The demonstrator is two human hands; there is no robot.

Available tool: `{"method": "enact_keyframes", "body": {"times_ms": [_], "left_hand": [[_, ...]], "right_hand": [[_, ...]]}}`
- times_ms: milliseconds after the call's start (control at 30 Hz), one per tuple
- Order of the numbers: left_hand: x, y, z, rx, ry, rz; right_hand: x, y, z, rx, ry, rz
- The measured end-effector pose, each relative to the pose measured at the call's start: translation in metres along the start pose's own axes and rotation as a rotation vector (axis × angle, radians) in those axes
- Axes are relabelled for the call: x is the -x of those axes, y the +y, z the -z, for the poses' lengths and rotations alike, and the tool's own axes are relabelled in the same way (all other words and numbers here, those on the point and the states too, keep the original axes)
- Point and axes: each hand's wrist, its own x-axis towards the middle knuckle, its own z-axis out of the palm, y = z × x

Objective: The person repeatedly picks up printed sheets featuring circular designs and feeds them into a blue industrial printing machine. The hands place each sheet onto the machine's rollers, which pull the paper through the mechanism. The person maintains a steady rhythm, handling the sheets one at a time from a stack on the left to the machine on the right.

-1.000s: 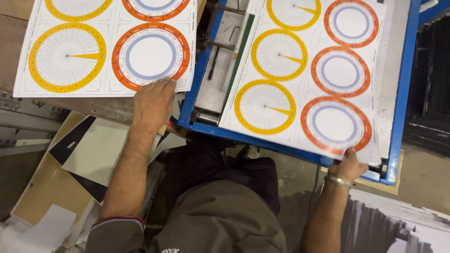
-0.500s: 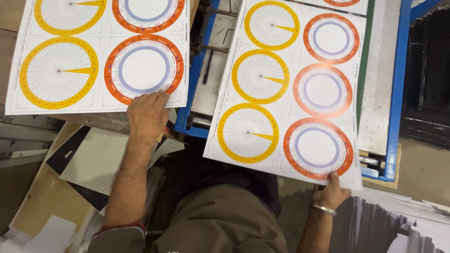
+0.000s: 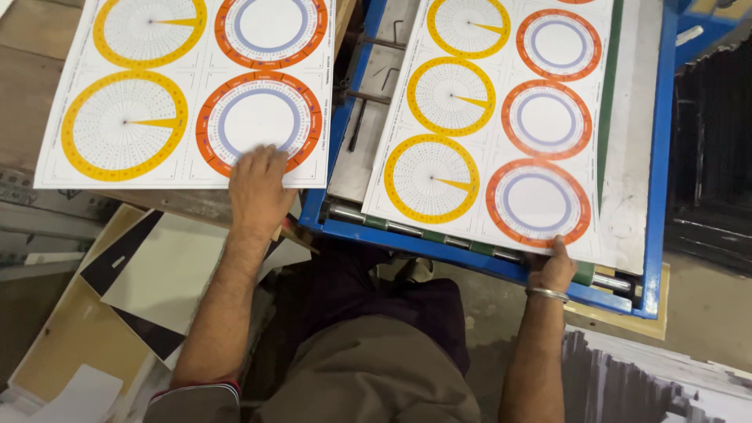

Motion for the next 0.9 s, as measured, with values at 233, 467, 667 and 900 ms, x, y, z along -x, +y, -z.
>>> {"method": "enact_keyframes", "body": {"times_ms": [233, 467, 667, 900], "left_hand": [[-0.001, -0.006, 0.000, 0.031, -0.208, 0.033], [-0.036, -0.050, 0.033, 0.364, -0.503, 0.343], [-0.034, -0.041, 0.022, 0.580, -0.001, 0.505], [0.005, 0.136, -0.008, 0.328, -0.376, -0.214]], "right_hand": [[0.024, 0.006, 0.018, 0.016, -0.141, -0.032], [0.073, 0.012, 0.007, 0.054, -0.194, -0.032], [0.135, -0.012, -0.074, 0.171, -0.455, -0.093], [0.199, 0.023, -0.160, 0.260, -1.074, -0.191]]}}
